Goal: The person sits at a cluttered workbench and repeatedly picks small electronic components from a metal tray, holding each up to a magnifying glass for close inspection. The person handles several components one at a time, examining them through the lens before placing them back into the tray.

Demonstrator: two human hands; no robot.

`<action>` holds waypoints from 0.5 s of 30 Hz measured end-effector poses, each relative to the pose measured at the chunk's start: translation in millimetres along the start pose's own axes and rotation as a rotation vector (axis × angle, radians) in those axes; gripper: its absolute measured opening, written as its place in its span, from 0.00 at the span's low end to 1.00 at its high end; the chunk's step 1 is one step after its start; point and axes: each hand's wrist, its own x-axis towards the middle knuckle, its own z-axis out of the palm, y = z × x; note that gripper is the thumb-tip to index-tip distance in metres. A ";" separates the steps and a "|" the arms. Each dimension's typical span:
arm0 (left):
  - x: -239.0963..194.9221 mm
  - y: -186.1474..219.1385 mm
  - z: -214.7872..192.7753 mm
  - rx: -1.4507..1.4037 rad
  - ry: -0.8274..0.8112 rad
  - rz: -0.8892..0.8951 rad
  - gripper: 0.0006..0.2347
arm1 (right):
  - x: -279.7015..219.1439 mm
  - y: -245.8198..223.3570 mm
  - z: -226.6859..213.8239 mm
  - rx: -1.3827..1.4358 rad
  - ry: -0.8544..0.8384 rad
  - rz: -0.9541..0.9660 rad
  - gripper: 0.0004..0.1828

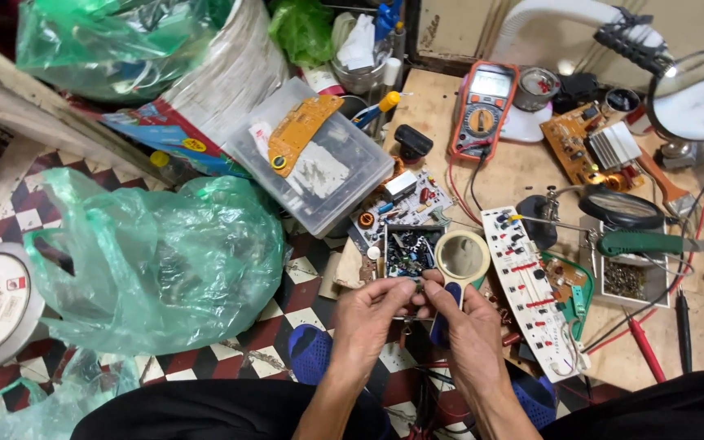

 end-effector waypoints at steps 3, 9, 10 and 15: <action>7.3 -11.1 -4.2 0.007 -0.038 0.077 0.10 | 7.3 9.0 -3.1 -0.032 -0.013 0.013 0.16; 14.1 -20.4 -8.1 0.033 -0.094 0.130 0.07 | 12.8 15.9 -3.0 -0.048 -0.043 0.000 0.10; 14.5 -21.7 -7.4 0.027 -0.099 0.147 0.07 | 14.3 16.8 -3.0 -0.041 -0.032 -0.008 0.10; 20.9 -31.5 -8.4 0.016 -0.112 0.174 0.07 | 16.2 16.2 -5.5 -0.031 -0.011 0.027 0.10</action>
